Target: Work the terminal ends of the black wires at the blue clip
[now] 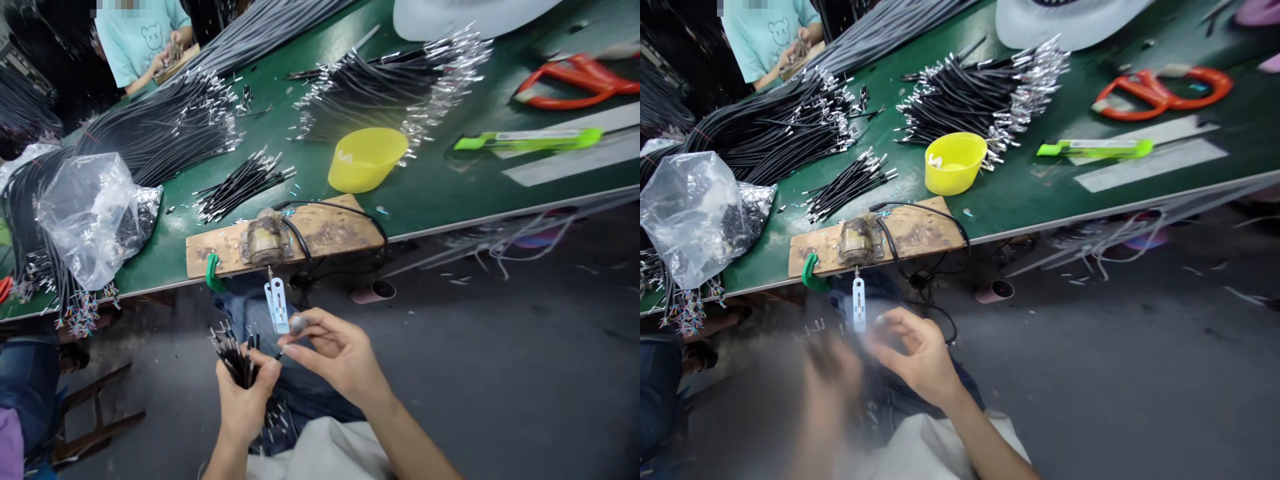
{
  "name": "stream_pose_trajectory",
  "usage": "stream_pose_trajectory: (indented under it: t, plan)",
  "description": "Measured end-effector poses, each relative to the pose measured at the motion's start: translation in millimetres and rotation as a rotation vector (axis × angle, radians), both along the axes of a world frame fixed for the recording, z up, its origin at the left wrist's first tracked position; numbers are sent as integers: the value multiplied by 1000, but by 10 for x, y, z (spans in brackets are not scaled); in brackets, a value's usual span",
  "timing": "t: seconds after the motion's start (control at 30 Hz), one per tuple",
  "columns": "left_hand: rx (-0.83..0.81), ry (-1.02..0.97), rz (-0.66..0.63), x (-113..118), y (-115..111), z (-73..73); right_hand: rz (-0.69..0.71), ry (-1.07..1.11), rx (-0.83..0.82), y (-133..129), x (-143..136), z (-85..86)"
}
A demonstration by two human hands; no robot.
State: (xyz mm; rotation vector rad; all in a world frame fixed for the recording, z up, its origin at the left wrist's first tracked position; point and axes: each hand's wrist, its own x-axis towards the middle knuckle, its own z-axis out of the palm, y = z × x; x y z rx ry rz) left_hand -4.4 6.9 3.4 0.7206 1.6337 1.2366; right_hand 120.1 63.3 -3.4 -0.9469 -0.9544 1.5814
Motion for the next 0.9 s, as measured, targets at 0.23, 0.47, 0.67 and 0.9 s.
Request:
stream_pose_trajectory:
  t: [0.23,0.47,0.67,0.9]
  plan:
    - [64,111,181,164,-16,51,-102,-234,61,-45,-9,74]
    - [61,-1,130,134,21,4,-253,-324,253,-152,-60,8]
    - [-38,-162,20,41,30,-5,-223,-322,276,-165,-66,-90]
    - [-77,-274,-4,41,46,-81,109,-141,262,6,-17,-8]
